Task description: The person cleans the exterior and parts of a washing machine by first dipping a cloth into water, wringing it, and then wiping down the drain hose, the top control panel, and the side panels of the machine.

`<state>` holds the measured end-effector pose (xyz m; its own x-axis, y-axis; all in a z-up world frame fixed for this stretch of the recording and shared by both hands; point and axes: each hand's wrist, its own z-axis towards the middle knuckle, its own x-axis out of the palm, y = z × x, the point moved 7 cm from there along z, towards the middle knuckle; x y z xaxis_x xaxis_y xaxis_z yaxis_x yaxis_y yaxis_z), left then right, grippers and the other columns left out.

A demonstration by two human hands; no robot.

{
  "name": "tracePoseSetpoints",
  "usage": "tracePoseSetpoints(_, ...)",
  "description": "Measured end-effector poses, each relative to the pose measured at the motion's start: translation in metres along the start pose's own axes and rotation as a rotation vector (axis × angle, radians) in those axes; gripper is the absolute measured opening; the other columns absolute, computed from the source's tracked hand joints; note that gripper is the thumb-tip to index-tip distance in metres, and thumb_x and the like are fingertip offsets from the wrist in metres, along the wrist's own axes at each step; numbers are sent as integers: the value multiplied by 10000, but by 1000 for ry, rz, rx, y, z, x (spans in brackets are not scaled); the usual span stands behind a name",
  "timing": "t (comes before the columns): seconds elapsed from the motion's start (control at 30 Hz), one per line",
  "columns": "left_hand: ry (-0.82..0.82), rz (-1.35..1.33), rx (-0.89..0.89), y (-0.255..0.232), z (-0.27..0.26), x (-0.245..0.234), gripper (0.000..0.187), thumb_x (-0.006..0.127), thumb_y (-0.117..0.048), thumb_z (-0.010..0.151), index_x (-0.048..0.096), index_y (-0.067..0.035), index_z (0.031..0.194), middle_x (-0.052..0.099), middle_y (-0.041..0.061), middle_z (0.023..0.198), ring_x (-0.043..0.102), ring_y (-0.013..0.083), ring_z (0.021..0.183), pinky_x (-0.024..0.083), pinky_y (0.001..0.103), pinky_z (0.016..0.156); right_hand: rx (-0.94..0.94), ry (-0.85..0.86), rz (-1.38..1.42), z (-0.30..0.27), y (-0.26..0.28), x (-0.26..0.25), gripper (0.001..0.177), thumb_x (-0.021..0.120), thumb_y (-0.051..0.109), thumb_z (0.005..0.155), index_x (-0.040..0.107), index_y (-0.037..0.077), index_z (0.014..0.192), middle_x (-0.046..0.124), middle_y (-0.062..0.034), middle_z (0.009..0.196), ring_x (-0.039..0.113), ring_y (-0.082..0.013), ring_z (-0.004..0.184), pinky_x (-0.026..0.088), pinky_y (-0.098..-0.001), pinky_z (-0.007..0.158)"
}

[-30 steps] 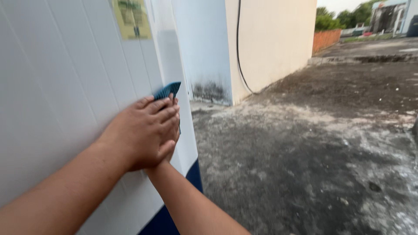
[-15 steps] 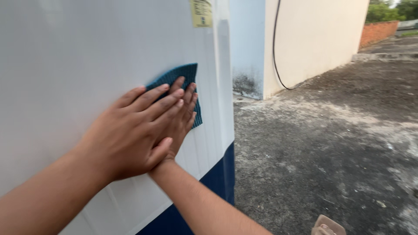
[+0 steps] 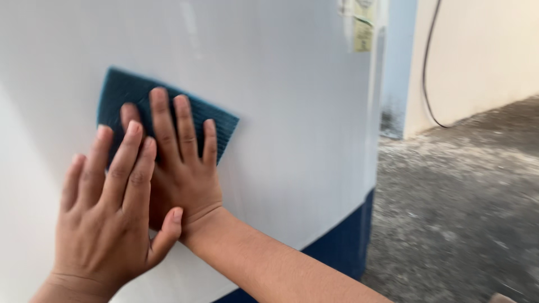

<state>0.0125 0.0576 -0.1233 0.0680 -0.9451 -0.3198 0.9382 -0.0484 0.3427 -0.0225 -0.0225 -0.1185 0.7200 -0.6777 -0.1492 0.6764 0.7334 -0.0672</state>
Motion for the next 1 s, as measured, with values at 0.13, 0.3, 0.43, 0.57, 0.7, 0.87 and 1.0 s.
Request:
tracePoseSetpoints(0.13, 27, 14, -52, 39, -20, -30, 816, 341, -597, 1020, 325, -12, 1588, 273, 185, 1668, 202, 317, 1558, 72, 543, 1235, -191, 158, -22, 9, 57, 9, 715, 383, 551, 1090, 214, 172, 1673, 155, -125, 1758, 141, -350, 1653, 120, -639, 1318)
tracePoseSetpoints(0.3, 62, 49, -82, 78, -58, -67, 740, 323, -601, 1023, 335, -134, 1597, 281, 168, 1670, 181, 306, 1574, 37, 595, 1232, -641, 407, -82, 6, 130, 18, 757, 323, 581, 1095, 98, 160, 1683, 75, -115, 1767, 68, -335, 1633, 104, -588, 1313)
tracePoseSetpoints(0.43, 86, 82, -97, 92, -86, -67, 741, 299, -634, 1031, 338, -156, 1596, 279, 192, 1663, 193, 320, 1562, 12, 645, 1174, -820, 451, -102, -4, 158, 26, 732, 332, 549, 1089, 89, 183, 1675, 44, -76, 1761, 54, -315, 1628, 128, -571, 1306)
tracePoseSetpoints(0.57, 123, 57, 9, 82, -102, -49, 689, 258, -644, 1040, 361, -208, 1564, 296, 156, 1646, 177, 314, 1551, -51, 688, 1194, -1137, 557, 2, -34, 178, 58, 666, 324, 511, 1153, 95, 197, 1694, 40, -84, 1770, 65, -289, 1652, 85, -584, 1347)
tracePoseSetpoints(0.7, 166, 28, 38, 66, -106, -22, 704, 235, -658, 1034, 403, -187, 1530, 321, 141, 1648, 206, 303, 1549, -35, 679, 1192, -971, 705, 365, -58, 154, 77, 693, 419, 525, 1069, 116, 277, 1641, 79, -40, 1730, 130, -324, 1590, 87, -560, 1295)
tracePoseSetpoints(0.87, 165, 18, 106, 33, -94, 2, 700, 225, -658, 1053, 433, -173, 1514, 345, 148, 1623, 212, 310, 1549, 6, 645, 1226, -798, 889, 867, -90, 105, 77, 560, 432, 426, 1174, 180, 352, 1669, 228, 6, 1714, 275, -217, 1557, 212, -432, 1318)
tracePoseSetpoints(1.0, 214, 7, 131, 2, -76, 29, 701, 287, -615, 1009, 453, -157, 1513, 376, 151, 1621, 234, 305, 1544, 14, 605, 1227, -965, 642, 568, -91, 63, 55, 594, 468, 418, 1138, 181, 321, 1648, 133, 9, 1759, 84, -234, 1665, 79, -429, 1397)
